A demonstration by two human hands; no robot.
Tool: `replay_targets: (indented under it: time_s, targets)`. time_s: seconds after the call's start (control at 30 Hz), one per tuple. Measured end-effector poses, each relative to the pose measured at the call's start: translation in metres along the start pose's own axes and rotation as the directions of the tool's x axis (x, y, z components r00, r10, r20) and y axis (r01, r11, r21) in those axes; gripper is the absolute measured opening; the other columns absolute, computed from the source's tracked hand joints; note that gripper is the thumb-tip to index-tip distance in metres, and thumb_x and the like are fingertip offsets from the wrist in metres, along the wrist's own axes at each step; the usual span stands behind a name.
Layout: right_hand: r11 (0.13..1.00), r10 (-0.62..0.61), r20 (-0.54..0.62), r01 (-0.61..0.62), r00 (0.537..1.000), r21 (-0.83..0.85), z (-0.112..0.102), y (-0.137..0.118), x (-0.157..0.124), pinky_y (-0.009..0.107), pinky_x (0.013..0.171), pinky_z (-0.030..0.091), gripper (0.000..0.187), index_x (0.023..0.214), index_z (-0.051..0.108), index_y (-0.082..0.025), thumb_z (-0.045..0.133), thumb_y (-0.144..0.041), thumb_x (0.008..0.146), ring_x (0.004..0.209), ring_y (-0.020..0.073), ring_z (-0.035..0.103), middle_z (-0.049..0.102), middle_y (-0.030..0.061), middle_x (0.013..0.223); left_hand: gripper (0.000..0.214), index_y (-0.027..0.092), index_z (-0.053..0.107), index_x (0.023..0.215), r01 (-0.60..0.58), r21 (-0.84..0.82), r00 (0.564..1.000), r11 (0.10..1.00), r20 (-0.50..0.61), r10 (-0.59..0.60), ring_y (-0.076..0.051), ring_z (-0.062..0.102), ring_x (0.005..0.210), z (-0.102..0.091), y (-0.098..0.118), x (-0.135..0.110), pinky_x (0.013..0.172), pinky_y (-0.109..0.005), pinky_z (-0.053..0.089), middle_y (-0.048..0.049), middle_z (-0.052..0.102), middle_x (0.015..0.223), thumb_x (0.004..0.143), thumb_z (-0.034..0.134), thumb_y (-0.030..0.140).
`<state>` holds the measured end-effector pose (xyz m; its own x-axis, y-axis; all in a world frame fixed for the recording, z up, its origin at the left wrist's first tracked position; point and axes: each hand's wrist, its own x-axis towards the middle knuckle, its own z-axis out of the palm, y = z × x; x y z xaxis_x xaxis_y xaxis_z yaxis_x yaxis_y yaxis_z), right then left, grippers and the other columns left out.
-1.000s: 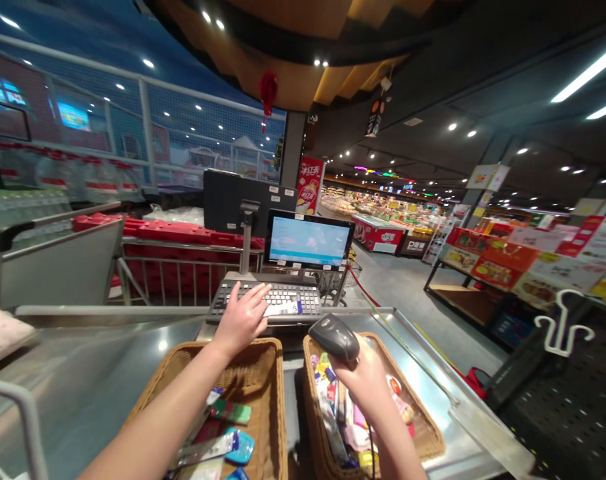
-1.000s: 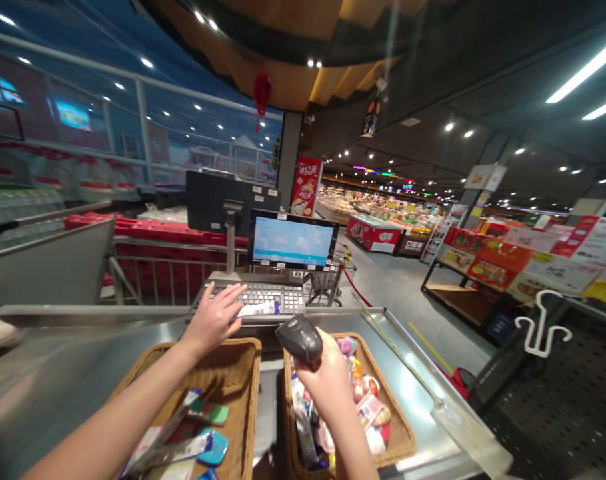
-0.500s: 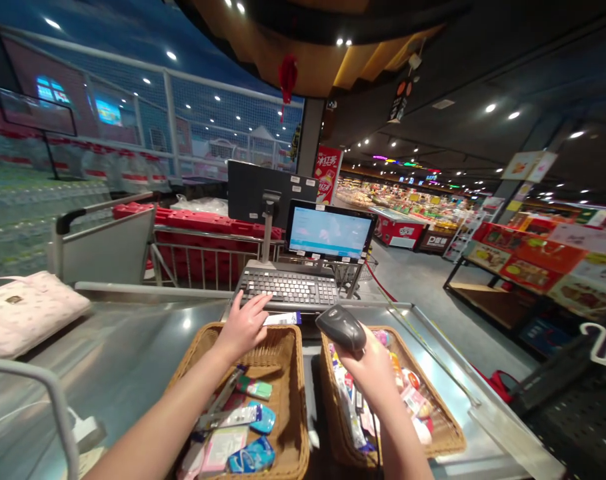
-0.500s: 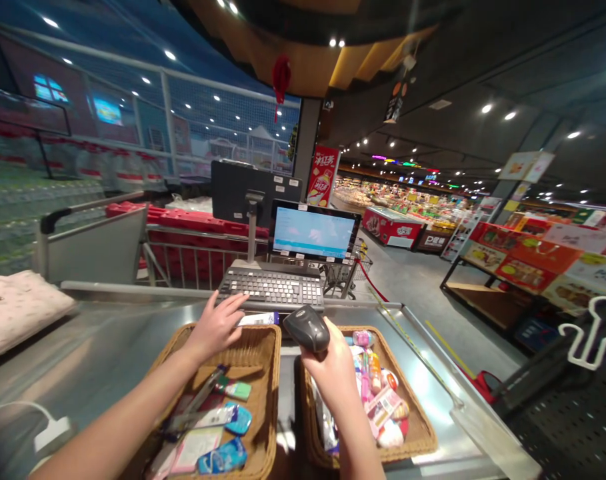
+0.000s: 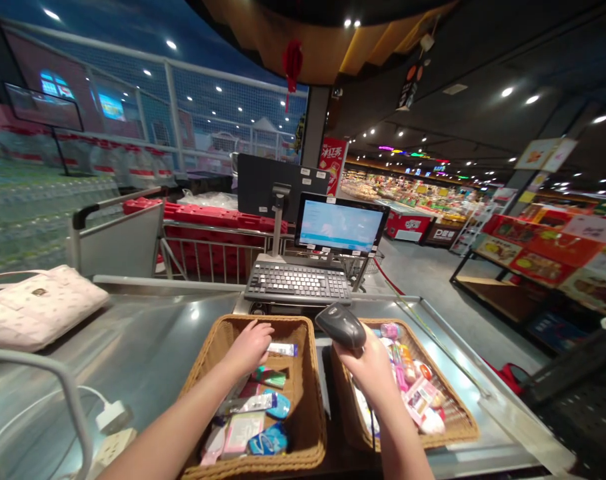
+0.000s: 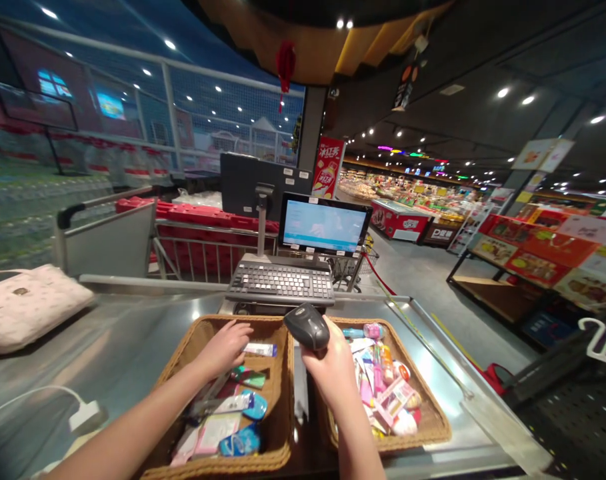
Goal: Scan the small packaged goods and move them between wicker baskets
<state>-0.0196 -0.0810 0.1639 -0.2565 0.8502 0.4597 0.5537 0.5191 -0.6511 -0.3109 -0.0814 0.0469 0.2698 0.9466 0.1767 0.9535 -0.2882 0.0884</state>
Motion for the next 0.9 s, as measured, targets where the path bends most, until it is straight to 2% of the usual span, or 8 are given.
replay_targets:
  time_s: [0.13, 0.3, 0.5, 0.57, 0.67, 0.8, 0.9]
  targets:
    - [1.0, 0.02, 0.008, -0.02, 1.0, 0.006, 0.005, -0.001, -0.004, 0.041, 0.09, 0.05, 0.03, 0.102, 0.068, -0.018, 0.058, -0.027, 0.074, 0.104, 0.0287, 0.064, 0.069, 0.0109, 0.109, 0.023, 0.018, 0.07, 0.094, 0.014, -0.015, 0.997, 1.0, 0.077, -0.012, -0.027, 0.055, 0.12, 0.019, 0.002, -0.003, 0.11, -0.047, 0.033, -0.011, 0.068, 0.117, 0.074, 0.06, 0.02]
    - [0.998, 0.056, -0.011, -0.056, 0.998, 0.009, 0.005, -0.003, -0.009, 0.04, 0.087, 0.051, 0.031, 0.102, 0.067, -0.017, 0.058, -0.027, 0.074, 0.101, 0.0282, 0.065, 0.07, 0.0108, 0.106, 0.019, 0.017, 0.07, 0.089, 0.037, -0.014, 0.989, 0.999, 0.142, -0.035, -0.028, 0.06, 0.109, 0.04, 0.004, 0.002, 0.104, -0.044, 0.039, -0.012, 0.07, 0.105, 0.074, 0.06, 0.022]
    - [0.996, 0.087, -0.061, -0.089, 0.994, -0.024, -0.006, -0.001, -0.016, 0.037, 0.082, 0.052, 0.023, 0.093, 0.069, -0.018, 0.058, -0.026, 0.074, 0.093, 0.0266, 0.066, 0.071, 0.0082, 0.094, 0.028, 0.016, 0.071, 0.093, 0.048, 0.005, 0.99, 0.999, 0.13, -0.048, -0.026, 0.06, 0.113, 0.056, 0.008, 0.005, 0.109, -0.046, 0.034, -0.0141, 0.068, 0.115, 0.077, 0.048, 0.01]
    - [0.994, 0.104, -0.082, -0.107, 0.991, -0.028, -0.013, 0.003, -0.018, 0.036, 0.078, 0.053, 0.023, 0.093, 0.069, -0.019, 0.059, -0.025, 0.073, 0.087, 0.0254, 0.066, 0.071, 0.0073, 0.09, 0.031, 0.016, 0.071, 0.093, 0.031, 0.008, 0.993, 0.999, 0.112, -0.032, -0.027, 0.06, 0.114, 0.056, 0.012, 0.008, 0.108, -0.049, 0.035, -0.015, 0.068, 0.117, 0.079, 0.044, 0.007]
    - [0.987, 0.145, -0.131, -0.153, 0.981, -0.053, -0.028, 0.01, -0.023, 0.035, 0.074, 0.053, 0.022, 0.091, 0.07, -0.02, 0.06, -0.025, 0.071, 0.08, 0.0245, 0.066, 0.072, 0.0056, 0.083, 0.026, 0.016, 0.072, 0.085, -0.037, -0.008, 0.995, 0.999, 0.089, 0.038, -0.027, 0.064, 0.103, 0.051, 0.025, 0.021, 0.099, -0.046, 0.043, -0.0141, 0.072, 0.104, 0.079, 0.047, 0.01]
    - [0.97, 0.2, -0.215, -0.224, 0.956, -0.092, -0.056, 0.024, -0.03, 0.036, 0.075, 0.053, 0.021, 0.088, 0.069, -0.019, 0.061, -0.029, 0.071, 0.08, 0.0248, 0.066, 0.072, 0.0065, 0.085, 0.023, 0.018, 0.071, 0.085, -0.143, -0.043, 0.99, 0.989, 0.01, 0.143, -0.023, 0.063, 0.099, 0.036, 0.058, 0.048, 0.092, -0.037, 0.047, -0.0099, 0.072, 0.099, 0.086, 0.048, 0.021]
    - [0.952, 0.243, -0.283, -0.284, 0.928, -0.114, -0.081, 0.037, -0.035, 0.038, 0.075, 0.053, 0.023, 0.086, 0.068, -0.017, 0.061, -0.035, 0.072, 0.079, 0.026, 0.066, 0.071, 0.0085, 0.085, 0.034, 0.017, 0.071, 0.078, -0.135, -0.043, 0.989, 0.99, -0.057, 0.133, -0.025, 0.062, 0.097, 0.024, 0.086, 0.067, 0.092, -0.04, 0.046, -0.011, 0.07, 0.091, 0.092, 0.044, 0.031]
